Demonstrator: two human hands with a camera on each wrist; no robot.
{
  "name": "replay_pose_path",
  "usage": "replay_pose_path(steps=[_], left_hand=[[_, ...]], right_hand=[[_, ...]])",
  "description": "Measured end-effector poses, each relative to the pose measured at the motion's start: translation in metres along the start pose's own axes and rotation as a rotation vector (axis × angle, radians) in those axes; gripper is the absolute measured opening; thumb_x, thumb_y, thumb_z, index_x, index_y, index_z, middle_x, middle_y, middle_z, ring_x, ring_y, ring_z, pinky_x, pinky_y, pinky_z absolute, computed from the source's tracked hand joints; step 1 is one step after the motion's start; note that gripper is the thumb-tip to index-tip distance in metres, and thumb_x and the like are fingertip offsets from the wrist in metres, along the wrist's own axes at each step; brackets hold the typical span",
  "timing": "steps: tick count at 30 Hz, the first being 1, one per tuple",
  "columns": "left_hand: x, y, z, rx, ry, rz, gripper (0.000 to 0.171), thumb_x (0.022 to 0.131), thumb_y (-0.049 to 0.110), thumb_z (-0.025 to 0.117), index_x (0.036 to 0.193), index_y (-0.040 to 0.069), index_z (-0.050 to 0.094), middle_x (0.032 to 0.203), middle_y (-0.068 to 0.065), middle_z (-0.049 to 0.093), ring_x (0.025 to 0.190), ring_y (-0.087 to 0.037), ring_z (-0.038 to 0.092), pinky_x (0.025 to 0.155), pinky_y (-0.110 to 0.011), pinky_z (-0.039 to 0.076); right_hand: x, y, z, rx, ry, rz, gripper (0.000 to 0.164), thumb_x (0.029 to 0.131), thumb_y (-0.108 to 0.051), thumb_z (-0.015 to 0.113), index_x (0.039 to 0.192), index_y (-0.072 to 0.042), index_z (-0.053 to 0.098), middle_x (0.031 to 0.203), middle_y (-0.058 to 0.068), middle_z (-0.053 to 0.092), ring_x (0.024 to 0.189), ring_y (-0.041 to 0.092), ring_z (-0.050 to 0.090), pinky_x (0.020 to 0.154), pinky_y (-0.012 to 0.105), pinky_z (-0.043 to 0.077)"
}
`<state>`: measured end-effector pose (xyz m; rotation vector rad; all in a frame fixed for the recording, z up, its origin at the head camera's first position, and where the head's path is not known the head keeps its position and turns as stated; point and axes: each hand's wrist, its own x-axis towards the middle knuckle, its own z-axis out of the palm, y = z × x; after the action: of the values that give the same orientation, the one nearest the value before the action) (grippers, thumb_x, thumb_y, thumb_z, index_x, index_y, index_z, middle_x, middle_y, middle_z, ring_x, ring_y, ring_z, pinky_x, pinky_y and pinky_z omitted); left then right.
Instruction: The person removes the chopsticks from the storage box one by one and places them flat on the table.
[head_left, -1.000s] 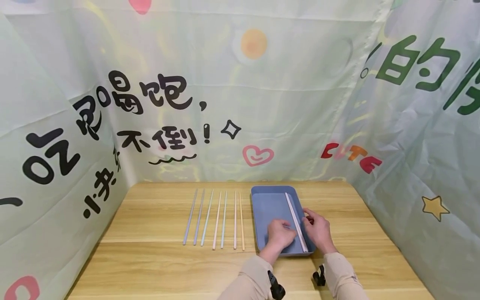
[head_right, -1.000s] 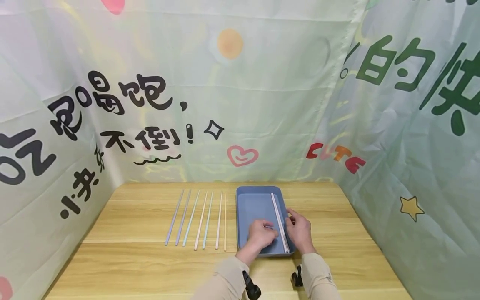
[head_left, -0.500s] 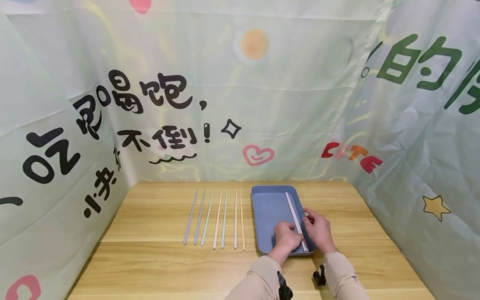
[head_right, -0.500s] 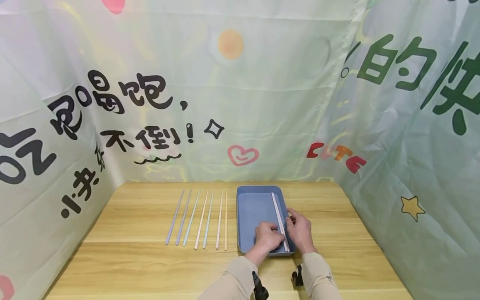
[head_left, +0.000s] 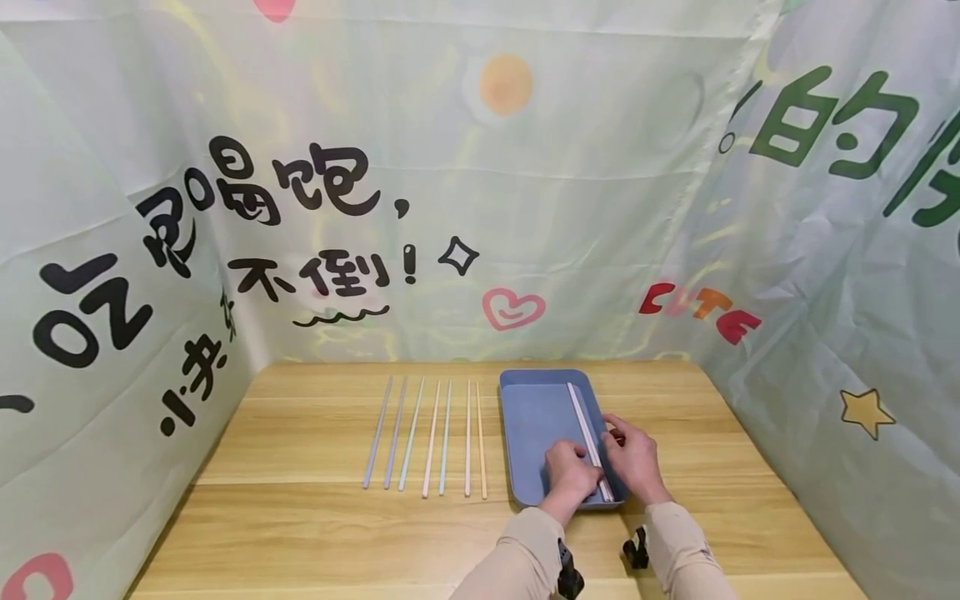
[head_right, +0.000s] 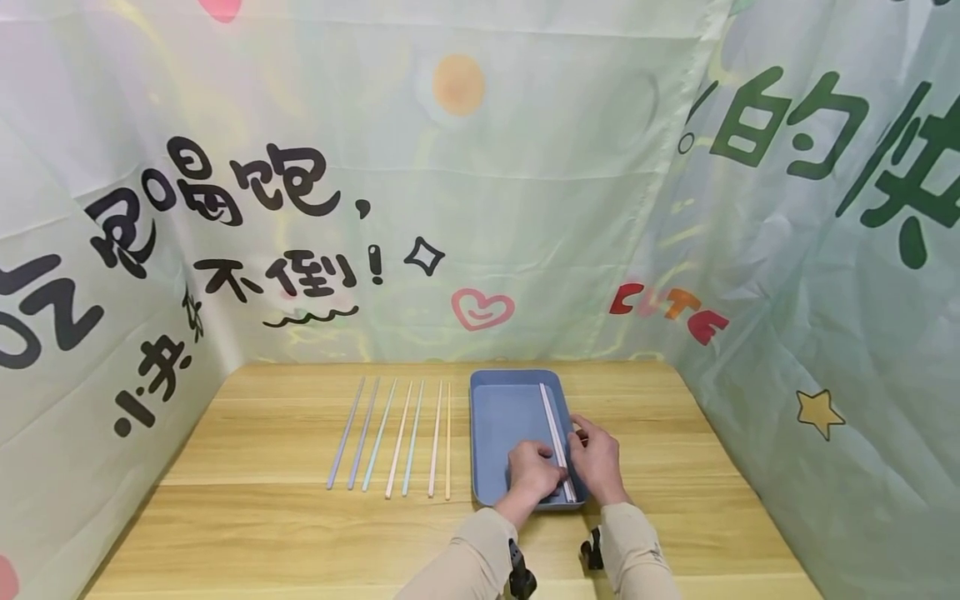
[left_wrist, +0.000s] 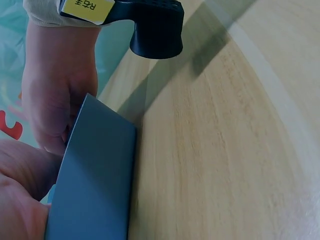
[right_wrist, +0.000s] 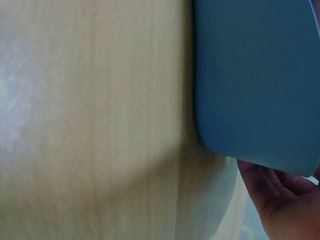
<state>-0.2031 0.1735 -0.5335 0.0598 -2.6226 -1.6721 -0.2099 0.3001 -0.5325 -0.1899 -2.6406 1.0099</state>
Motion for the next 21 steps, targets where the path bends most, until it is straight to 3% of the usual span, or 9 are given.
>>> replay_pose_path(steps=[7, 15, 21], left_hand=[[0.0025, -0.0004, -0.0016, -0.02, -0.005, -0.012, 0.023, 0.068, 0.0, 0.092, 0.079, 0.005, 0.073, 0.074, -0.003, 0.067, 0.062, -0.014, 0.061, 0.054, -0.025, 0.054], [0.0009, -0.0006, -0.0065, 0.003, 0.01, 0.043, 0.028, 0.066, -0.001, 0.088, 0.059, 0.009, 0.063, 0.054, 0.003, 0.054, 0.047, -0.01, 0.049, 0.045, -0.022, 0.044], [0.0015, -0.001, -0.0083, -0.062, -0.007, -0.003, 0.033, 0.066, 0.0, 0.089, 0.054, 0.012, 0.061, 0.042, 0.003, 0.054, 0.032, -0.005, 0.047, 0.039, -0.02, 0.045]], right_hand=[[-0.0002, -0.0021, 0.0006, 0.002, 0.01, -0.003, 0.037, 0.099, -0.004, 0.064, 0.136, 0.003, 0.067, 0.101, 0.024, 0.075, 0.086, 0.033, 0.072, 0.066, 0.03, 0.055], [0.0, -0.0012, -0.0002, 0.003, -0.003, 0.012, 0.037, 0.1, -0.004, 0.063, 0.137, 0.003, 0.066, 0.102, 0.025, 0.075, 0.089, 0.033, 0.072, 0.07, 0.032, 0.056], [-0.0001, 0.0006, -0.0001, 0.001, 0.004, 0.01, 0.037, 0.099, -0.003, 0.063, 0.136, 0.002, 0.067, 0.1, 0.024, 0.076, 0.086, 0.031, 0.071, 0.071, 0.033, 0.055]])
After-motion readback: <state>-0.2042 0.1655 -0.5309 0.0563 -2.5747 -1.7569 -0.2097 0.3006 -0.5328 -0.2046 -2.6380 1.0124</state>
